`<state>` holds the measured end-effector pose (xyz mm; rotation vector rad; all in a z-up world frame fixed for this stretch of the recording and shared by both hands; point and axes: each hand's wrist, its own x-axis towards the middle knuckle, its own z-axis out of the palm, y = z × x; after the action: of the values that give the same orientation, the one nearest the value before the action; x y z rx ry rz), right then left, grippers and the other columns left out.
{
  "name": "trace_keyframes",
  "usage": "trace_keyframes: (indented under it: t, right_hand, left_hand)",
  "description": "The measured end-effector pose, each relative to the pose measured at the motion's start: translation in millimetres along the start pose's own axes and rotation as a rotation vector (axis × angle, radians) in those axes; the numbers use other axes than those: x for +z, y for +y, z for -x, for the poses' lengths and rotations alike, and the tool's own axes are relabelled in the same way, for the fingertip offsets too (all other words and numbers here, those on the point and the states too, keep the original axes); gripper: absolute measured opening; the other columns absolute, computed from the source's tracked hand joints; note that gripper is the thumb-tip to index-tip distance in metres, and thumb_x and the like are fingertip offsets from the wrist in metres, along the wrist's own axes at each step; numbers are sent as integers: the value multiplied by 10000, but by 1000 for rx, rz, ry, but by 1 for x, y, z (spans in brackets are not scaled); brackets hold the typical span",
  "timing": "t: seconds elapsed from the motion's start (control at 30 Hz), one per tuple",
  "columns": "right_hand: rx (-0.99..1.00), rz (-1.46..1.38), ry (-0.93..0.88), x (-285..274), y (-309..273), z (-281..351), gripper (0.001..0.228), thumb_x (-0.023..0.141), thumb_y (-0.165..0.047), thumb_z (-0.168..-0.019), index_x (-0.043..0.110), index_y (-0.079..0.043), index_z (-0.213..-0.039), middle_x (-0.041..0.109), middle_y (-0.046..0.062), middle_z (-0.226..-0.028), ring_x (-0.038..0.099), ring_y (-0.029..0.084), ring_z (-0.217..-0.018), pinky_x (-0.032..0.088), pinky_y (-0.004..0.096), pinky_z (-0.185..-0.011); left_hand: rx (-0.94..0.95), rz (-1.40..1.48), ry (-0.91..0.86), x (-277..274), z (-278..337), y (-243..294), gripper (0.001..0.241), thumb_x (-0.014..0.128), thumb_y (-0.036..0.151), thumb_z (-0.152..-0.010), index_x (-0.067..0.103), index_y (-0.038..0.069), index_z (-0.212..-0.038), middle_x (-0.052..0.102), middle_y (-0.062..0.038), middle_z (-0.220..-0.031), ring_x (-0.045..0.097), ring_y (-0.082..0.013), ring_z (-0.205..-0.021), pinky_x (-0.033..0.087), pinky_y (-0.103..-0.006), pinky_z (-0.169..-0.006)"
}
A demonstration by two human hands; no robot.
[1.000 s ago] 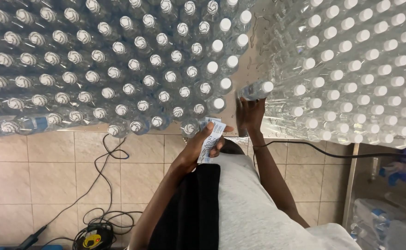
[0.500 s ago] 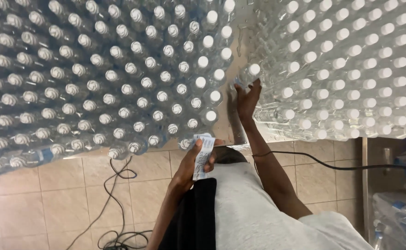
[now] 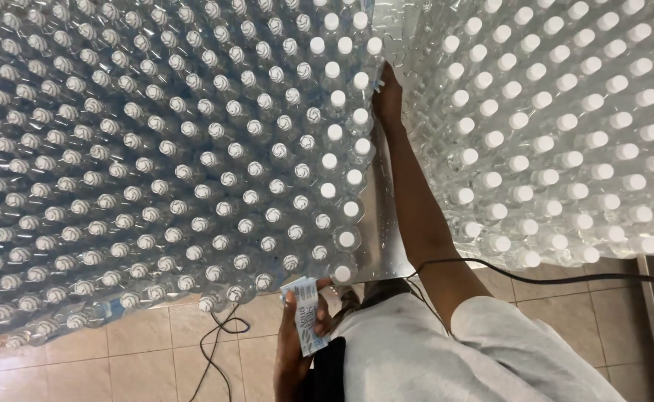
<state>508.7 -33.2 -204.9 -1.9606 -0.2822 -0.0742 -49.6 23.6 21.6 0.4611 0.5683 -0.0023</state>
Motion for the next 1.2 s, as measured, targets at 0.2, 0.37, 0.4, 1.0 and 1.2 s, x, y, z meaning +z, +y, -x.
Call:
trace_keyframes:
  t: [0.2,0.37,0.4,1.0,1.2]
  right_hand:
    - [5,191,-3,-45,-44,9,796,554,208,-1007,303,-76,-1707,357,168,-1764,363,369,-1626,349,479,-1342]
    - [-141,852,429,-106,-78,-27,819,719,257,-702,585,-46,-1451,517,209,-1484,484,420,-1356,584,550,-1063]
    - [-50,1076,514,-116,-82,-38,818,957,135,-600,658,-75,-1332,551,180,-1372,533,392,-1240,496,538,-1029]
    - [-348,1012,15,-115,-98,56,636,911,-58,-670,637,-26,-1243,746,194,-1050,746,383,-907,355,552,-1096]
    - [-240,980,-307,-155,-151,210,626,987,-142,-757,556,-120,-1211,681,146,-1011,762,382,-969,274,618,-1160]
  left_hand:
    - [12,-58,-62,6,-11,8,776,494,580,-1083,578,-79,-1484,564,-49,-766,437,-98,-530,357,-272,-520]
    - [-42,-79,-96,11,-14,8,791,474,606,-1074,592,-62,-1482,557,-42,-772,435,-86,-550,370,-258,-536]
    - [-43,-82,-119,9,-15,7,790,472,608,-1076,594,-57,-1486,560,-37,-774,433,-81,-555,373,-254,-538]
    - [-162,-137,-207,4,1,4,812,534,633,-1026,627,-28,-1486,580,-34,-777,441,-77,-549,351,-244,-540]
    - [-287,-140,-467,-7,-33,-27,897,412,672,-1128,448,-79,-1617,652,-85,-853,579,-91,-594,486,-240,-557]
